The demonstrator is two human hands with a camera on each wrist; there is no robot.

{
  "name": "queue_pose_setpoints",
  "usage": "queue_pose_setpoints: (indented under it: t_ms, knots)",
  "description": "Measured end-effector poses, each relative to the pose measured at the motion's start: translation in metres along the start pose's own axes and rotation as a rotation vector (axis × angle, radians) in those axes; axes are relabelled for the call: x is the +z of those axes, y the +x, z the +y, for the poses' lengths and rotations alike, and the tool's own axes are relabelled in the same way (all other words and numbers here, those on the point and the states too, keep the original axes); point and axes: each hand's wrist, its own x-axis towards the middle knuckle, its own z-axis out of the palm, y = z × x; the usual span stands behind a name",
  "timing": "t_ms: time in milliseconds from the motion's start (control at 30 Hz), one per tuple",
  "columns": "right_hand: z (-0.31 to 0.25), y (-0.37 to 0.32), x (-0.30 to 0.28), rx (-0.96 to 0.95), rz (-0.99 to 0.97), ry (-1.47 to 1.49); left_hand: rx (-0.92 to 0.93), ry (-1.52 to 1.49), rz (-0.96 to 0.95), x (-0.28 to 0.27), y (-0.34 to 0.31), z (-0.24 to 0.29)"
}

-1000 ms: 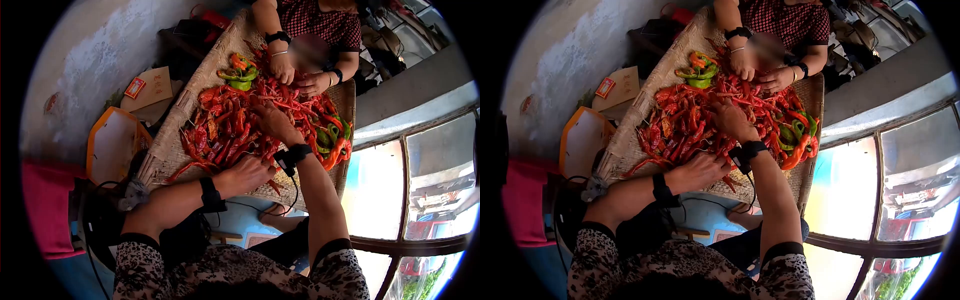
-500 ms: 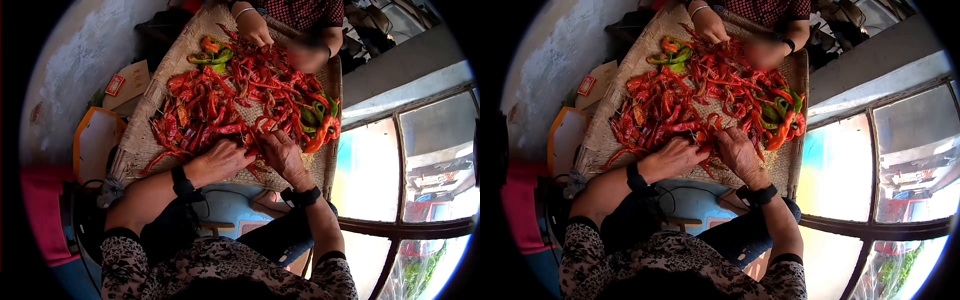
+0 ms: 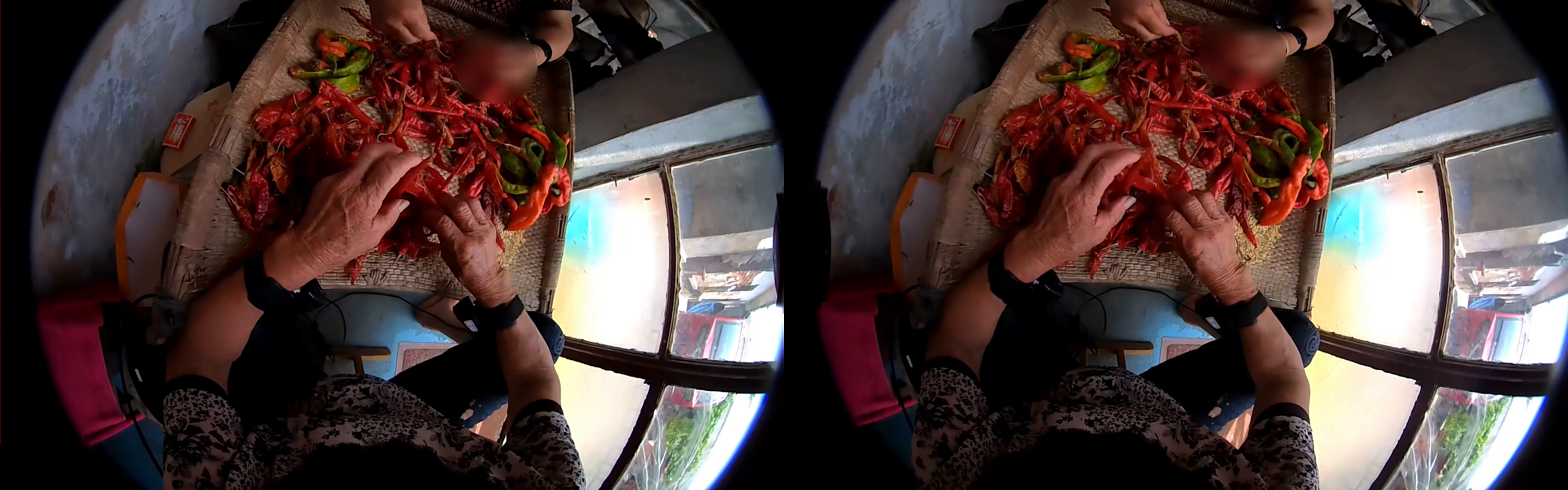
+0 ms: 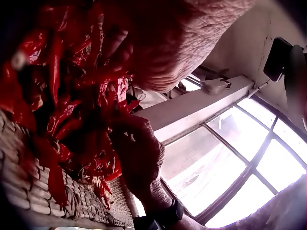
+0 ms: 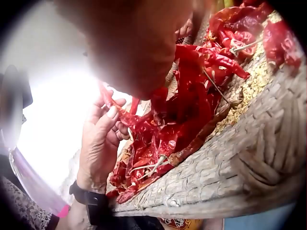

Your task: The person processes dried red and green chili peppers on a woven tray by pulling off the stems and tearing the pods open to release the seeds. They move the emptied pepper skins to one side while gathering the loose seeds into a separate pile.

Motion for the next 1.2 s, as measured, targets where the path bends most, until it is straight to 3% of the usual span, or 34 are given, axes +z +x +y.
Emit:
queue_pose_setpoints:
  t_ms: [33,133,167,233,267,333,567,667,700,767,967,1200]
  knots:
    - [-0.003,0.0,0.002,0.001,-0.005,0.004,-0.006,-0.001,-0.001,0.0,-0.002,-0.001]
    - [-0.008,0.0,0.009,-0.106,-0.008,-0.001,-0.033,0.16,-0.298,-0.001,-0.009,-0.007]
    - [-0.009,0.001,0.01,-0.11,-0.011,0.0,-0.037,0.16,-0.296,0.001,-0.012,-0.009]
    - [-0.011,0.005,0.011,-0.024,0.118,0.165,-0.04,0.265,-0.389,0.003,-0.013,-0.012]
    - [-0.011,0.004,0.01,-0.024,0.118,0.164,-0.039,0.266,-0.388,0.002,-0.012,-0.013]
    - [-0.012,-0.005,0.004,0.293,0.001,0.276,-0.006,0.212,-0.283,0.002,-0.011,-0.014]
    - [0.005,-0.009,-0.002,0.112,0.051,0.245,-0.014,0.175,-0.274,0.005,-0.011,-0.012]
    - [0.003,-0.008,-0.016,0.545,0.069,0.719,-0.044,0.141,-0.243,0.006,-0.012,-0.016]
    - [0.007,-0.011,-0.019,0.548,0.072,0.718,-0.051,0.179,-0.249,0.005,-0.012,-0.016]
    - [0.016,-0.016,-0.023,0.668,0.186,0.999,-0.052,0.219,-0.258,0.004,-0.011,-0.016]
    - [0.036,-0.02,-0.026,0.728,0.245,1.139,-0.032,0.266,-0.293,0.008,-0.013,-0.017]
    - [0.043,-0.014,-0.013,0.796,-0.002,1.153,0.023,0.302,-0.308,0.006,-0.012,-0.011]
